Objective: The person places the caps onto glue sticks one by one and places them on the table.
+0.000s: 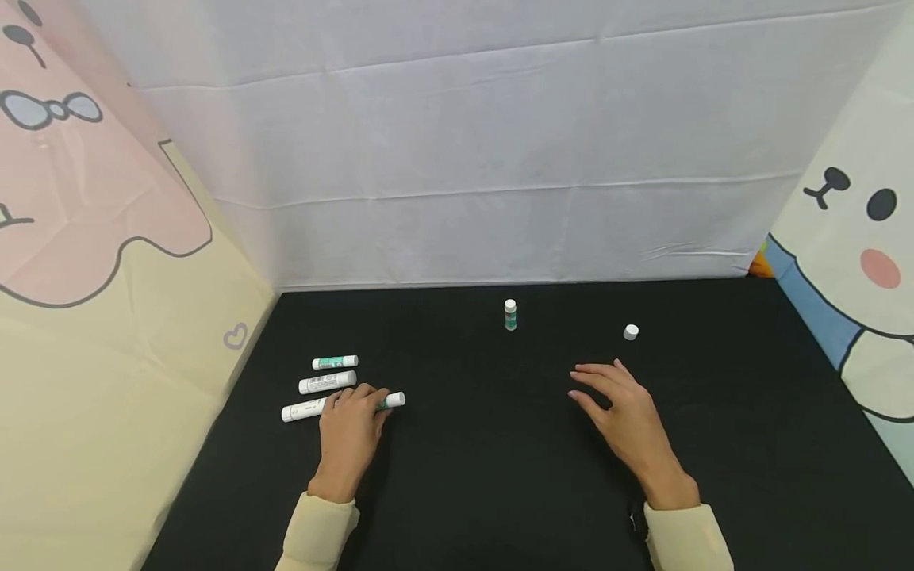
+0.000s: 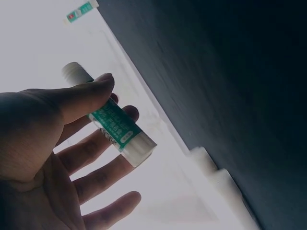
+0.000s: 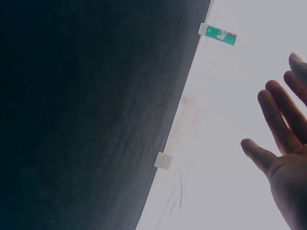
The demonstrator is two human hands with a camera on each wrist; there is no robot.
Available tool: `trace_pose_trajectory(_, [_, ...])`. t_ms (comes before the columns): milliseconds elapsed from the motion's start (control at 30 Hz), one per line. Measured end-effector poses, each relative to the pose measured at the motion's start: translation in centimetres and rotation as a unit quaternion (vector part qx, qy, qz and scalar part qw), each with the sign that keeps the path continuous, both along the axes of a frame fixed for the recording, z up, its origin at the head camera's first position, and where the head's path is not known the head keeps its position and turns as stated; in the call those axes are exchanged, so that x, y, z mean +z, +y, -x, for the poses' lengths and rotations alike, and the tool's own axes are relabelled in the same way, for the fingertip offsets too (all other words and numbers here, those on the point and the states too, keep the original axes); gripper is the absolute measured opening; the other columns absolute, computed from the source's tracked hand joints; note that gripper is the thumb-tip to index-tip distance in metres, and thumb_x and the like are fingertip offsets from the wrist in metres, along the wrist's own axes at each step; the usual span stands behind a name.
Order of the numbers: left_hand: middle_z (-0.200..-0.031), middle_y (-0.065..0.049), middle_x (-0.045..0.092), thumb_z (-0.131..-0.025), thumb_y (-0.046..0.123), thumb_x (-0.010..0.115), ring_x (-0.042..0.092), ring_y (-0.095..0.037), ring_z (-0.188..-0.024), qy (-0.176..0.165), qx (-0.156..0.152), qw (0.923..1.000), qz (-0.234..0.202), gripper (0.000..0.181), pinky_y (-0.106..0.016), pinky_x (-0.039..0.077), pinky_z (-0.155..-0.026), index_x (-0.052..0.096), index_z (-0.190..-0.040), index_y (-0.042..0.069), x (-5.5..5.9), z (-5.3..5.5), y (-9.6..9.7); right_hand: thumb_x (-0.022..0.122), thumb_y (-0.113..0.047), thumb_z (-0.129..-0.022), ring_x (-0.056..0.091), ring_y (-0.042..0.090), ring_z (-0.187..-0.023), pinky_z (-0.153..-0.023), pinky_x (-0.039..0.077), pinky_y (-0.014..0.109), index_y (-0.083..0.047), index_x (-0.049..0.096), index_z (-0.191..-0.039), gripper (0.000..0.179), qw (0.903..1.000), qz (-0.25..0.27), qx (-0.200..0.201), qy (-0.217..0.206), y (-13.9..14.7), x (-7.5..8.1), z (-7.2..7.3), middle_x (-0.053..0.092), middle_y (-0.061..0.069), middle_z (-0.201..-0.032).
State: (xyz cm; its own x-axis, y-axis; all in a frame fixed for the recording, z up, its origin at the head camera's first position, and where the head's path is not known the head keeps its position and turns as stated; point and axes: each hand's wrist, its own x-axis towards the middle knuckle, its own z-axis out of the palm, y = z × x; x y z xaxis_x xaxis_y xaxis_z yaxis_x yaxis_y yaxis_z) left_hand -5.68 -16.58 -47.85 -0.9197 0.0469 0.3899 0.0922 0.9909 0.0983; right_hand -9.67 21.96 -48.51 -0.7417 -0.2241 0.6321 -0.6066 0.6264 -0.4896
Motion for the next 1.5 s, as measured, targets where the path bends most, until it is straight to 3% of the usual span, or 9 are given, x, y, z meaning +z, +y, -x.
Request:
trace_pose_trajectory(367, [-0.094, -0.007, 0.075, -0.078, 0.007, 0.091, 0.071, -0.032, -0.094, -0.026, 0.033, 0.9991, -0.001, 0.026, -0.056, 0.054, -0.095, 0.084, -0.103, 0.010, 0.1, -1.0, -2.0, 0.090, 0.012, -0.067, 0.071, 0.039, -0.098, -0.124, 0.025, 0.017, 0.003, 0.079, -0.105, 0.041, 0.9999, -0.005, -0.007, -0.005, 0.3, -0.1, -0.1, 0.078, 0.017, -0.111])
trace_pose_trajectory(933, [-0.095, -0.010, 0.075, -0.076, 0.001, 0.088, 0.069, -0.034, -0.091, -0.056, 0.057, 0.9966, -0.019, 0.026, -0.057, 0.052, -0.092, 0.084, -0.100, 0.010, 0.2, -2.3, -4.4, 0.090, 0.011, -0.070, 0.072, 0.038, -0.099, -0.125, 0.026, 0.021, 0.001, 0.080, -0.104, 0.037, 0.9994, -0.012, -0.022, -0.023, 0.8, 0.0, -0.1, 0.078, 0.017, -0.111])
trace_pose_trajectory(1133, [-0.094, -0.010, 0.075, -0.076, -0.001, 0.087, 0.069, -0.034, -0.091, -0.060, 0.066, 0.9959, -0.016, 0.024, -0.058, 0.050, -0.091, 0.083, -0.098, 0.009, 0.3, -2.5, -5.4, 0.090, 0.010, -0.071, 0.072, 0.037, -0.100, -0.126, 0.030, 0.028, 0.001, 0.080, -0.104, 0.036, 0.9993, -0.014, -0.026, -0.024, 1.0, 0.0, 0.1, 0.078, 0.016, -0.112])
trace_pose_trajectory(1500, [-0.093, -0.017, 0.074, -0.081, -0.002, 0.084, 0.068, -0.043, -0.094, -0.101, 0.094, 0.9902, -0.022, 0.024, -0.066, 0.048, -0.096, 0.082, -0.103, 0.007, 0.6, -2.7, -7.3, 0.090, 0.011, -0.070, 0.070, 0.038, -0.099, -0.125, 0.028, 0.022, 0.002, 0.080, -0.104, 0.036, 0.9991, -0.019, -0.037, -0.012, 1.8, -0.1, 0.4, 0.078, 0.017, -0.112])
